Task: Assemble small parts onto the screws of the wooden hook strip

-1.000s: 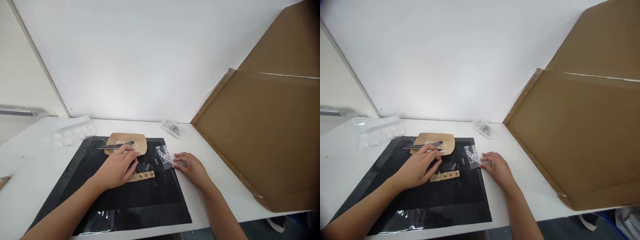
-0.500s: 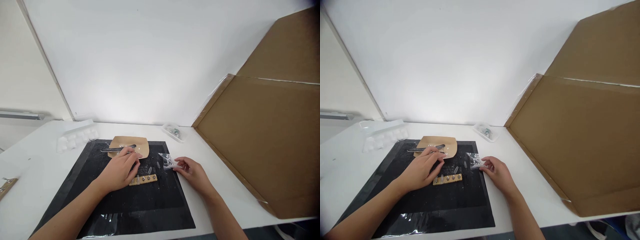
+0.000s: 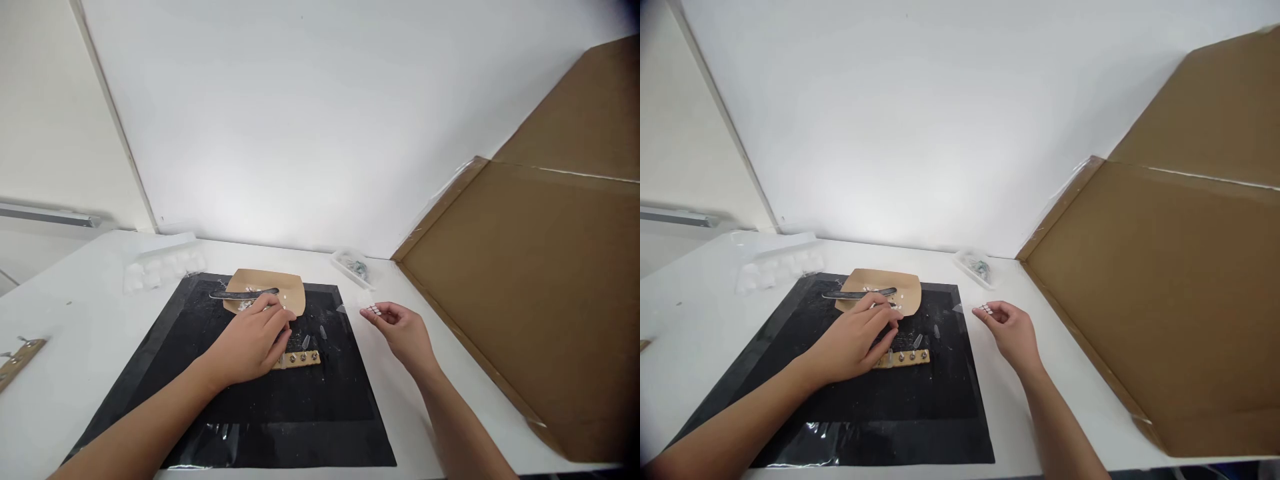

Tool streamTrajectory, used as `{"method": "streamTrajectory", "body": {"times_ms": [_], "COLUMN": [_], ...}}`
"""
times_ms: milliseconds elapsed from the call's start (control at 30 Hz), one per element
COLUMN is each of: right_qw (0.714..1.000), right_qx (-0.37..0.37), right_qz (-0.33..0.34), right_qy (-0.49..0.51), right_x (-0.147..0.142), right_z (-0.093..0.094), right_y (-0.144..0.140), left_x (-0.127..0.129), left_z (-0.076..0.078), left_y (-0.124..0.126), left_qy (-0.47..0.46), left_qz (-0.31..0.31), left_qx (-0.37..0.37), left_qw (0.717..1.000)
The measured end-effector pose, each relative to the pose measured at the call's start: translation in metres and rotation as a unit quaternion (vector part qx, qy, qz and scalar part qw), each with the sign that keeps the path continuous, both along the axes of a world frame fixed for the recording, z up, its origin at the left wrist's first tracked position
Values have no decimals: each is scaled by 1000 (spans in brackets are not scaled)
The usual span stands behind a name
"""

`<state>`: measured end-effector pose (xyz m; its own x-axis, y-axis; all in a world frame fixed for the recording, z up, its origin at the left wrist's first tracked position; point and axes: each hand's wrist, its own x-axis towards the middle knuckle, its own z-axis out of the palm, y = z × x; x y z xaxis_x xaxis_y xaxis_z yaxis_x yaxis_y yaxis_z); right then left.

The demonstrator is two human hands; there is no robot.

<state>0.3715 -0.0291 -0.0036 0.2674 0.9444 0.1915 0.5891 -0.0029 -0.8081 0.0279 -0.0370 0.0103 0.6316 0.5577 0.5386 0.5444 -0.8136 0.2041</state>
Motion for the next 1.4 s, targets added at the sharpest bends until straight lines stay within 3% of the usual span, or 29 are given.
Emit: {"method": "streamTrajectory", "body": {"times_ms": [233,367,500,600,700,833,900,1100,1400], "right_qw": [996,995,986,974,950,914,905,893,904], "right_qx": [33,64,93,92,50,20,28,46,81], "right_qz": [75,72,135,163,199,250,271,299,296], "right_qy": [-31,-9,42,126,235,318,327,333,299], "right_x": [-35,-49,-52,-61,-79,-99,-103,-103,-102], "right_z": [29,25,16,13,11,8,7,7,4], "right_y": [15,24,16,3,-13,-32,-38,-45,-46], "left_x": [0,-1,-2,1,8,18,21,23,20], "left_z": [-1,-1,1,1,0,0,1,5,0], "left_y": [2,4,3,-3,-11,-22,-24,-25,-25], "left_qy": [-31,-34,-42,-82,-181,-312,-324,-266,-291], "left_qz": [13,28,25,16,-4,-50,-55,-25,-21], "left_qx": [-7,-14,-35,-98,-214,-384,-422,-416,-383], "left_qw": [999,999,998,992,960,868,845,869,877]}}
